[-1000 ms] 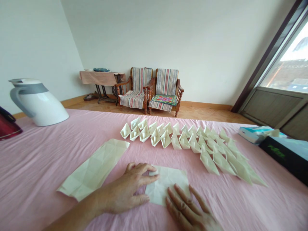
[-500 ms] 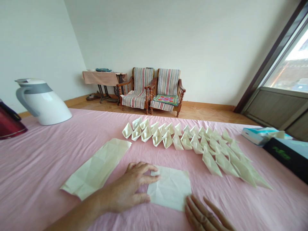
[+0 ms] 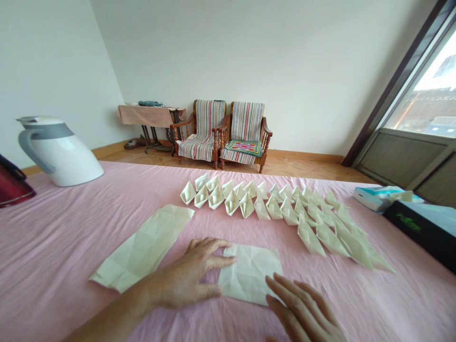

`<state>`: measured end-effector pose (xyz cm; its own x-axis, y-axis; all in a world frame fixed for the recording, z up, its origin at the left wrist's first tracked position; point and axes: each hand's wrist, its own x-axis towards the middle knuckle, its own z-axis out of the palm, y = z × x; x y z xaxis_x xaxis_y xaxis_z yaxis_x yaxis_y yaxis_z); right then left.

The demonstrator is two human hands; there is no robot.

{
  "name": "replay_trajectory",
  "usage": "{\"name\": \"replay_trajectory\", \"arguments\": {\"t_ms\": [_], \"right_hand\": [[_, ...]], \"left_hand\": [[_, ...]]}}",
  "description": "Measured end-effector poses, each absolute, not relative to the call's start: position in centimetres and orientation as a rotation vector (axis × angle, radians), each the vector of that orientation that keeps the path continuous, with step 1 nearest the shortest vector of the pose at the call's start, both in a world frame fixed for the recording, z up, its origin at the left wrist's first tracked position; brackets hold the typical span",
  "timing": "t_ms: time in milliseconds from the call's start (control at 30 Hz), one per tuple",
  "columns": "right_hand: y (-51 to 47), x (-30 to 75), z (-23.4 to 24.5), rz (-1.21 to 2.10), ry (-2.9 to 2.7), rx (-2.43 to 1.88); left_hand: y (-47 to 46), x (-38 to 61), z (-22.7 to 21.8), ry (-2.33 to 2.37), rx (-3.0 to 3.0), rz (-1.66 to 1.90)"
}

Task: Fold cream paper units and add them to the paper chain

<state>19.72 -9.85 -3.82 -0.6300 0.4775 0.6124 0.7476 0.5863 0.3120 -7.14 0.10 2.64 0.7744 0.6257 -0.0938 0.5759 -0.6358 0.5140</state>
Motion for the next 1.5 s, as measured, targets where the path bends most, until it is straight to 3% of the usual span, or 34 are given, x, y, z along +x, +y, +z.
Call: {"name": "replay_trajectory", "arguments": {"t_ms": [333, 700, 933, 1333, 1500], "right_hand": [[-7.5, 14.0, -4.9, -0.801, -2.401, -0.784], [-9.2, 19.2, -4.3, -0.746, -2.306, -0.919], [-10.1, 21.6, -3.9, -0.965, -2.449, -0.95], [-9.9, 21.0, -4.9, -0.725, -2.258, -1.075], [-10.1, 21.0, -4.7, -0.681, -2.195, -1.128]], "left_hand": [[0.3, -7.3, 2.6, 0.867, 2.456, 0.12], [0.1, -7.3, 2.4, 0.911, 2.432, 0.125], [-1.3, -6.5, 3.1, 0.798, 2.582, 0.218], [-4.0, -3.6, 0.8, 0.743, 3.063, 0.32], [-3.6, -3.0, -0.7, 0.636, 3.198, 0.575]]}}
